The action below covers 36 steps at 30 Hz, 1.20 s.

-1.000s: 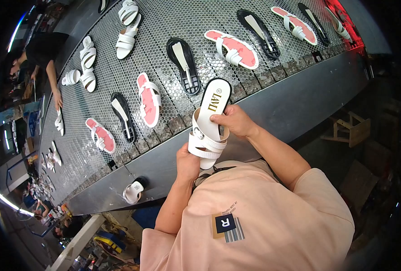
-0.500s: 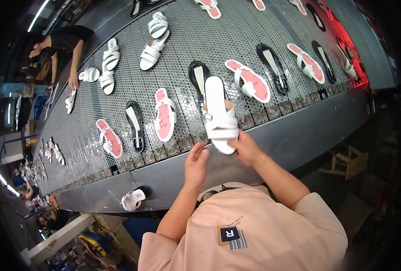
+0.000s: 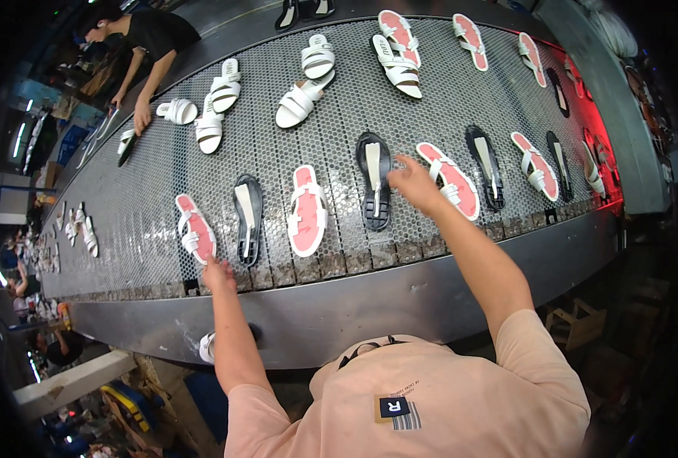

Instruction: Inspect and pick up sandals and soles from a conveyor belt in a shoe manufacturing facility.

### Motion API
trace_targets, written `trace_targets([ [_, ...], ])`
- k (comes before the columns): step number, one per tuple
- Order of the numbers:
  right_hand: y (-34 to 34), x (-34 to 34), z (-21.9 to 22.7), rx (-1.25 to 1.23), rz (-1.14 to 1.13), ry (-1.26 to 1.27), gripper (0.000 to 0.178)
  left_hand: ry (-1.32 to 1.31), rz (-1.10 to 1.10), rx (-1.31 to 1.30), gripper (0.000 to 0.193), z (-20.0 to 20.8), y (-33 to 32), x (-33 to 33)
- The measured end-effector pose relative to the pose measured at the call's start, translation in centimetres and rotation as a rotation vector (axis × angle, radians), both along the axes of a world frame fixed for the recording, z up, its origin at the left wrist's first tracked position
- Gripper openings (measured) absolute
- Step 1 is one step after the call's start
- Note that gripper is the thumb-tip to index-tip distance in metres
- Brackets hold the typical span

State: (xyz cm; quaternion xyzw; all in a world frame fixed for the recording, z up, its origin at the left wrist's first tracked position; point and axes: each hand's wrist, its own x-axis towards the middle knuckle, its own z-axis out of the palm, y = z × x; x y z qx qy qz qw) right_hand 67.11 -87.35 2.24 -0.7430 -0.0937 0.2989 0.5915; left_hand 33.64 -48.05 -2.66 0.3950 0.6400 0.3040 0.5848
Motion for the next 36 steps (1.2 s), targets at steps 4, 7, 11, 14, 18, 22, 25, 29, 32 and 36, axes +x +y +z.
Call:
trace_targets([
  [4,-3.9,-4.7,0.6,-0.134,0.156,-0.038,0.062,0.141,0.007,0.165,0.025,1.1,0.4,0.6],
  [7,-5.6,-6.5,3.4,-0.249,0.213,-0.279,0.063,0.01,-0.09,0.33,0.017,3.9,0.4,-2.4],
  [11,-4.5,-8.6,7.8,-0.081,0.404,-0.942,0.074,-0.137,-0.371,0.238,0.012,13.7,-2.2,-6.6],
  [14,-0.4,-13.0,12.3,-0.047,0.7,-1.075,0.078,-0.172,-0.65,0.036,0.018,19.8,-6.4,-7.3],
  [18,1.5,-18.4,11.0,-0.145,0.942,-1.051,0.063,-0.218,-0.781,-0.219,0.026,17.7,-13.9,-3.7],
  [22,-4.0,-17.3,7.5,-0.186,0.917,-0.541,0.061,-0.29,-1.076,-0.416,0.032,14.7,-15.8,0.0],
  [25,-10.6,-16.4,6.6,-0.22,0.777,-0.147,0.051,0.152,-1.309,0.079,0.029,10.2,-11.3,3.3],
  [29,-17.3,-17.7,4.9,-0.334,0.522,0.477,0.047,0.677,-1.065,0.746,0.065,5.4,-3.4,9.6],
  [32,-19.8,-20.1,3.7,-0.256,0.128,0.723,0.05,0.867,-1.037,0.821,0.084,2.6,0.2,13.7],
  [36,-19.9,-21.7,2.2,-0.177,-0.094,0.91,0.047,1.078,-1.105,0.754,0.09,1.3,0.7,17.7],
])
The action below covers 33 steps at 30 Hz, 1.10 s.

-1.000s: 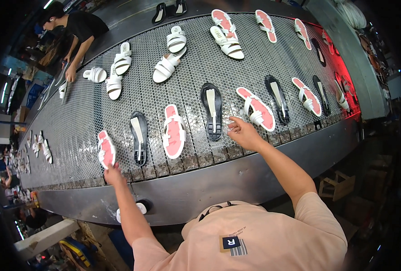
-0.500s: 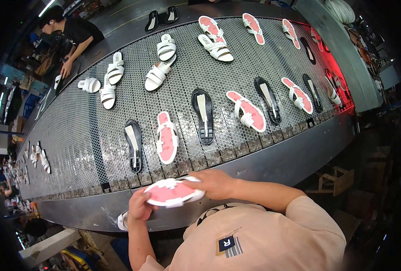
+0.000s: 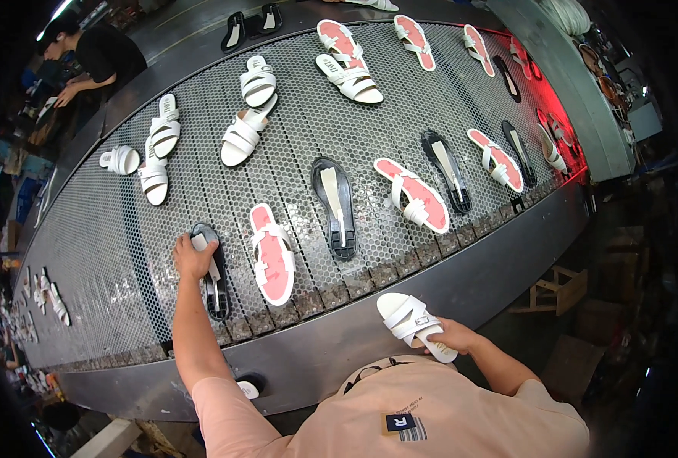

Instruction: Inspect and pick up sandals and soles from a conveyor belt in a shoe manufacturing facility.

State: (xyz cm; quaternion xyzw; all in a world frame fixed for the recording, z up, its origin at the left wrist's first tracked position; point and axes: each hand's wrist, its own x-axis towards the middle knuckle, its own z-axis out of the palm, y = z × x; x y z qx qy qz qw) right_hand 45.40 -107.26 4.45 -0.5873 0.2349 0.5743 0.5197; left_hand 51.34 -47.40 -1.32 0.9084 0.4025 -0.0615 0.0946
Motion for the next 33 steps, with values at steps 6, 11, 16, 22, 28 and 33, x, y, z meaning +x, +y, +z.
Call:
trace_targets([
  [6,-1.7,-1.7,-2.9,-0.049,0.147,-0.14,0.037,-0.122,0.034,-0.175,0.071,0.2,0.9,0.4],
  [11,-1.3,-0.6,-1.7,-0.016,0.023,-0.035,0.032,-0.681,0.357,-0.569,0.033,1.4,3.4,-5.6],
  [16,-2.4,0.1,-1.7,0.015,0.012,-0.152,0.024,-1.187,0.515,-1.077,0.027,8.7,1.6,-12.9],
  [22,-4.7,2.1,-2.1,0.03,-0.001,-0.285,0.02,-1.292,0.315,-1.29,0.037,15.9,-9.7,-15.5],
  [28,-3.9,4.7,-0.8,0.123,0.053,-0.41,0.022,-1.102,0.424,-1.576,0.032,9.2,-23.9,-11.5],
  [33,-1.6,5.3,-2.9,0.251,0.1,-0.527,0.021,-0.949,0.435,-1.687,0.03,4.1,-31.5,-7.2],
])
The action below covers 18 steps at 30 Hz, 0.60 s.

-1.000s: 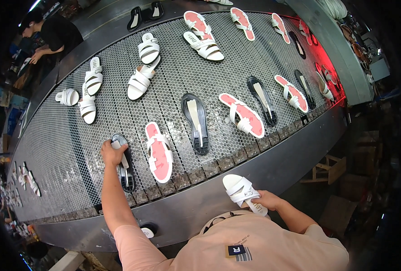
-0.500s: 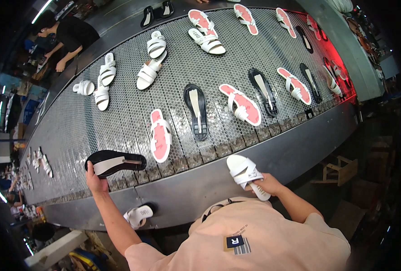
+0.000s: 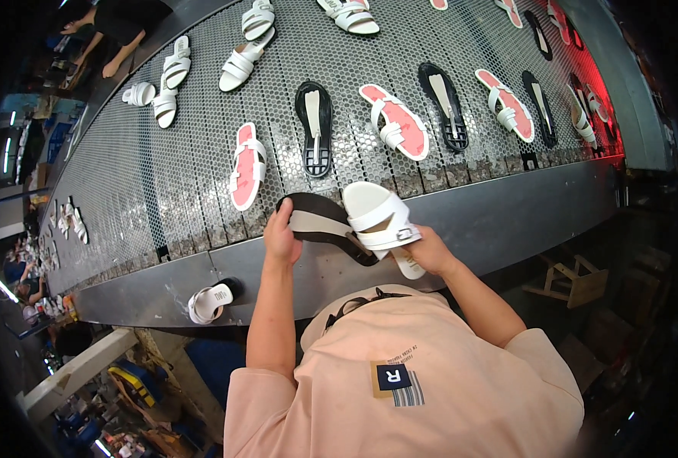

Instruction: Inspect and pick up sandals and soles from a conveyor belt in a shoe manufacturing facility.

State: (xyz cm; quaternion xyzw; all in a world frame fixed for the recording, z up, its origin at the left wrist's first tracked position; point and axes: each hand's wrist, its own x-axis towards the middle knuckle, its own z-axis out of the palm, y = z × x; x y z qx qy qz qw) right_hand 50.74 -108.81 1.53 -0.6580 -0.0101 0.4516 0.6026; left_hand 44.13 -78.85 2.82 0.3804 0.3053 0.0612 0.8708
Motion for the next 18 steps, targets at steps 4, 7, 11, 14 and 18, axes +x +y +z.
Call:
trace_targets([
  [4,2.3,0.4,0.0,0.057,0.131,0.06,0.02,-0.019,-0.09,-0.071,0.035,-0.1,-2.4,1.9],
  [7,3.3,0.6,-0.1,0.039,0.184,-0.007,0.02,-0.13,-0.11,-0.115,0.038,0.2,-3.6,2.5],
  [11,3.3,0.5,-1.7,0.121,0.195,0.065,0.021,-0.239,-0.133,-0.128,0.065,-0.3,-4.1,2.3],
  [14,3.3,0.8,-1.5,0.102,0.21,0.081,0.02,-0.151,-0.155,-0.053,0.075,-0.4,-4.2,2.5],
  [18,3.1,0.8,-1.5,0.117,0.176,0.098,0.021,-0.073,-0.143,-0.041,0.071,-0.1,-4.9,3.1],
])
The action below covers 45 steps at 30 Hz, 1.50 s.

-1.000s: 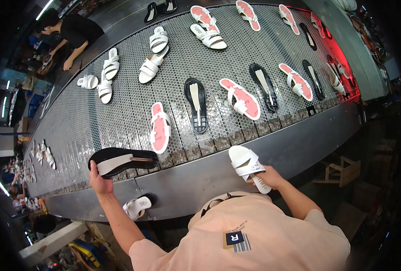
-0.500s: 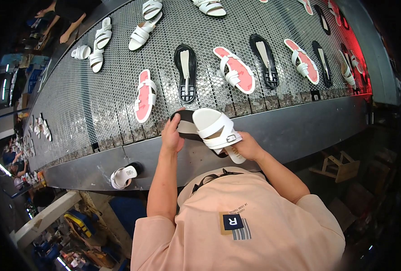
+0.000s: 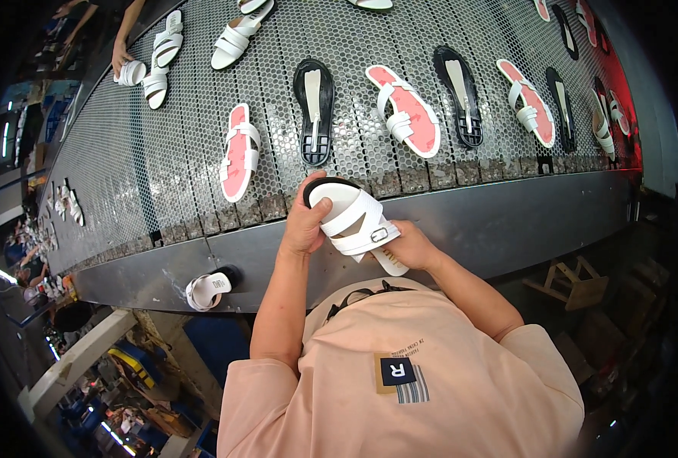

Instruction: Inspect and pick up sandals and soles from a conveyor belt in a shoe manufacturing facility.

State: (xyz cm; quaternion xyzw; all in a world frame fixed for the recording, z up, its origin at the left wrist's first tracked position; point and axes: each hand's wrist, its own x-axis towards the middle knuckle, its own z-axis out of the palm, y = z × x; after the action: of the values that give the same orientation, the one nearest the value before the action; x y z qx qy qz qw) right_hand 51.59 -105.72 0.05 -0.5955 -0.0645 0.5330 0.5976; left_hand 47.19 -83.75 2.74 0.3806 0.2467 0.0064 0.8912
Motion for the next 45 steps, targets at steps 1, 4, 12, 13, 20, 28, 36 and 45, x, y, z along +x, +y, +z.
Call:
trace_targets([
  [1,0.0,0.0,0.1,0.002,0.0,0.0,0.021,0.018,0.004,-0.006,0.067,0.1,-0.2,0.0],
  [4,0.0,0.3,0.4,0.008,0.008,-0.04,0.021,0.036,0.004,-0.024,0.058,0.3,-0.4,0.1],
  [12,-0.7,0.9,0.6,-0.023,0.043,-0.067,0.023,0.092,0.022,-0.012,0.042,0.6,-1.4,0.5],
  [13,-0.8,1.0,0.6,-0.023,0.042,-0.067,0.023,0.094,0.017,-0.009,0.041,0.7,-1.6,0.6],
  [20,-1.5,1.4,0.5,-0.016,0.046,-0.077,0.023,0.107,0.021,-0.013,0.036,0.8,-2.4,0.9],
  [28,-2.0,1.9,1.0,-0.061,0.096,-0.103,0.021,0.145,0.058,0.007,0.037,1.4,-3.4,1.1],
  [36,-2.0,2.6,2.6,-0.135,0.206,-0.171,0.023,0.4,-0.429,0.652,0.032,5.4,-1.0,2.2],
  [45,-2.8,3.9,3.0,-0.122,0.311,-0.191,0.029,0.407,-0.301,0.728,0.023,4.2,-2.3,0.5],
])
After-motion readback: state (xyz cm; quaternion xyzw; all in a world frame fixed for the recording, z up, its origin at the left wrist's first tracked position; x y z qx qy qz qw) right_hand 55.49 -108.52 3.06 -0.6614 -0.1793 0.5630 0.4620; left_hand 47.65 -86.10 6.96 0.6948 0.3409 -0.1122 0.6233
